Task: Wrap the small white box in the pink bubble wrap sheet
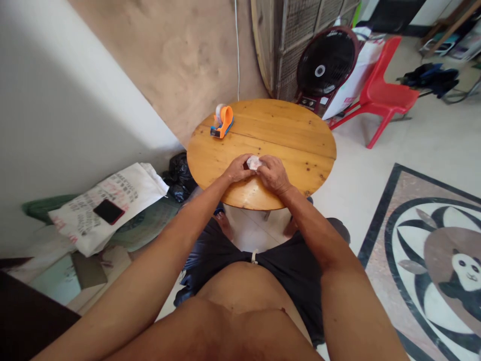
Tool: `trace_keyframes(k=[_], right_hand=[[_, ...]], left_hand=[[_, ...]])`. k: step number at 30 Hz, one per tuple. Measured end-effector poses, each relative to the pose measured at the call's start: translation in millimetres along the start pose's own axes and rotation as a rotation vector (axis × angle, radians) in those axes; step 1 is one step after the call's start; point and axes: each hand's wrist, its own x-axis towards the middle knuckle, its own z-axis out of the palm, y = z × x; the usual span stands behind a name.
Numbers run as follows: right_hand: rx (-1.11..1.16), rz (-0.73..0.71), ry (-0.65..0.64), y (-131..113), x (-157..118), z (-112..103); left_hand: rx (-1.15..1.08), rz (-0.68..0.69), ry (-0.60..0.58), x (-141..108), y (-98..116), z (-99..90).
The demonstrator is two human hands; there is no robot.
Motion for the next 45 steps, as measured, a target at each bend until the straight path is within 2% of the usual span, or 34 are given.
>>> trace_keyframes(k=[5,8,12,15,20,24,32,37,42,45], right_hand=[[0.060,0.068,0.078,-8.7,6.4,-2.4],[0.099,0.105,0.063,-9.6,15.7,-6.3],[0.121,0.224,0.014,-4.2,32.9,-14.8],[0.132,0.290,0.028,1.1,47.9,-22.0],[0.152,0.340,0.040,6.5,68.3,-31.5],[0.182,0.347,0.005,4.9,73.1,-36.7],[0.211,0.363,-0.036,-5.9,85.3,-51.9],[0.203,0.332,-0.071,-10.4,101.3,-64.3],[0.169,0.376,-0.058,6.3,117.5,-62.2],[0.266,0.508,-0.072,23.4,125.6,-52.7]], left_hand=[[0.005,0.017,-0.019,-1.6,6.5,-2.4],[-0.016,0.013,-0.016,-2.7,9.3,-3.1],[-0.034,0.001,-0.023,-3.1,7.5,-2.1],[-0.028,-0.016,-0.021,-3.4,5.0,-0.8],[0.034,0.055,-0.054,-7.3,7.9,-1.7],[0.077,0.080,-0.062,-12.5,12.6,-2.6],[-0.204,-0.056,0.010,-25.5,17.5,7.1],[-0.314,-0.044,0.034,-20.0,8.8,19.5],[-0.217,-0.042,0.116,-10.7,-3.0,30.8],[-0.195,-0.044,0.124,-12.7,-2.6,31.5]])
